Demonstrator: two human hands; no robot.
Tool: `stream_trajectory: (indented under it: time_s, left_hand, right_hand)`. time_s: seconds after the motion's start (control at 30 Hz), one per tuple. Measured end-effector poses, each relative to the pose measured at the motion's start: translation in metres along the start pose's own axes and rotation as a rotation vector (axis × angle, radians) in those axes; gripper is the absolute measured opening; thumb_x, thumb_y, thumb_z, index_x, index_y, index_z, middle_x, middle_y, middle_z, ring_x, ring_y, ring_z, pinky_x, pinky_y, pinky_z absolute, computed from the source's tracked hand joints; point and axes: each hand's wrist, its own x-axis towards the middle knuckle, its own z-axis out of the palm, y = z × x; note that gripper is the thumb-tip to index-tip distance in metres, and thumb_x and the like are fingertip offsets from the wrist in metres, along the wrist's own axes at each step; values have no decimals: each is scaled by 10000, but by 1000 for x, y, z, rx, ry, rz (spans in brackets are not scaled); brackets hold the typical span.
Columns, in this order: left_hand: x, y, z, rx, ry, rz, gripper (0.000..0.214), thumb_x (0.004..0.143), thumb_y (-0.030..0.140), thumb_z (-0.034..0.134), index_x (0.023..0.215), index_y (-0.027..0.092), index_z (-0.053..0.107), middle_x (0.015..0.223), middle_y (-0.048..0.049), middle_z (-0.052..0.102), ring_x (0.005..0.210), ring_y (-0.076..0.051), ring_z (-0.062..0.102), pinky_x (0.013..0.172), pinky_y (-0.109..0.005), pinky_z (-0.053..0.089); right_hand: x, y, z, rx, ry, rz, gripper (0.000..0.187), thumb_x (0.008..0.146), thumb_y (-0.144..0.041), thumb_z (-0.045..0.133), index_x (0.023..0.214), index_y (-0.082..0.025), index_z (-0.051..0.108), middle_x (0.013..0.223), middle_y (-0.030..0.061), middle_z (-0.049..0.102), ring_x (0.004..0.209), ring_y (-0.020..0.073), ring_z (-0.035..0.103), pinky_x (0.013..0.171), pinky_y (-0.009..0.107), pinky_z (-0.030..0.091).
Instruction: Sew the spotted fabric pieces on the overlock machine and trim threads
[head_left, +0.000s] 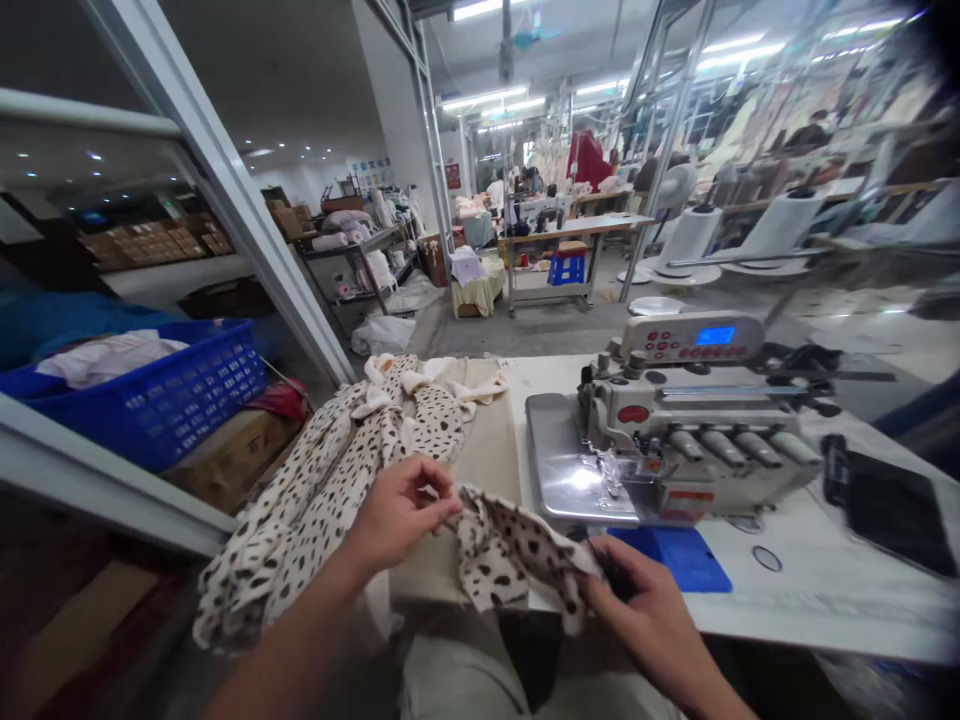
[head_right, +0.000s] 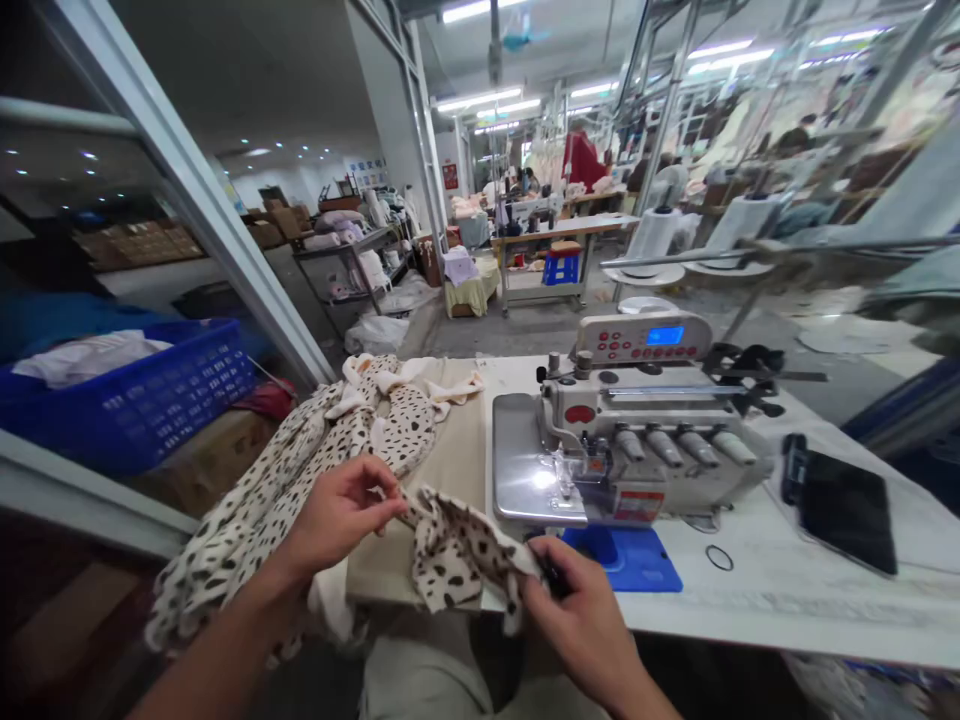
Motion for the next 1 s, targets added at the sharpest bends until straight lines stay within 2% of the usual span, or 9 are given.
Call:
stream_trajectory:
  time_s: [0.1,0.23,0.3,0.37,0.5,0.63,0.7,0.87,1.0]
  left_hand:
    - [-8,-17,2,146,-78,-52,425,708,356,830,1030,171,623,945,-67,679,768,-182,671,661,-308,583]
    - [-22,-49,41,446,-229,183,906,574,328,911,1378,201,513,1386,-164,560,1276,-337,527,1093,-513,430]
    - [-22,-61,57,558,-172,301,792,655,202,823,1384,192,512,1336,-145,609,1250,-310,552,1093,-483,431]
    - [-15,-64,57,619,-80,344,530,746,80,655,1260,199,604,1131,-84,712,1038,-230,663,941,-371,528]
    - [2,-41,9,677,66,426,246,826,56,551,954,210,695,917,-30,738,851,-178,677,807,-304,527]
    - [-6,-18,-44,977,333,827,196,853,70,614,965,211,693,1007,-59,725,976,-224,628,882,-377,464]
    - [-23,-24,-51,1120,299,902,176,859,66,620,938,209,685,954,-56,711,948,-227,604,852,-378,441]
    - [-73,-64,-36,1187,-119,565,173,831,60,610,905,205,666,935,-43,682,967,-221,586,912,-400,403]
    - [-74,-58,-52,1004,-297,337,256,774,140,658,1003,249,691,1027,-28,700,1019,-214,606,1013,-405,387]
  right_hand:
    - [4,-15,0,-29,-45,-14,264,922,-400,585,787,-186,660,715,-3,655,671,160,594,627,212,472]
    - [1,-44,-3,-82,-92,-111,255,940,-362,560,774,-194,657,672,-12,645,602,139,579,570,197,460]
    - [-2,-59,-12,-136,-81,-188,195,927,-306,560,797,-206,665,674,-18,662,577,131,592,554,190,464]
    - [-4,-68,-23,-216,-50,-268,138,897,-241,554,831,-222,673,703,-19,693,583,131,626,556,184,478]
    - [-1,-53,-35,-462,-31,-392,158,836,-164,551,912,-239,667,784,-9,735,648,149,691,593,196,516]
    - [4,2,-21,-768,257,-586,209,870,-142,551,1044,-200,652,1037,91,736,831,209,725,668,254,536]
    - [3,29,-9,-858,270,-700,241,897,-110,525,1088,-185,652,1088,126,719,886,229,720,701,273,541]
    - [-5,57,6,-891,-91,-606,274,899,-133,444,1040,-193,671,1074,126,690,683,186,696,547,259,535]
    - [-6,58,1,-758,-193,-571,241,900,-314,580,1092,-215,688,1123,129,675,692,188,716,607,275,593]
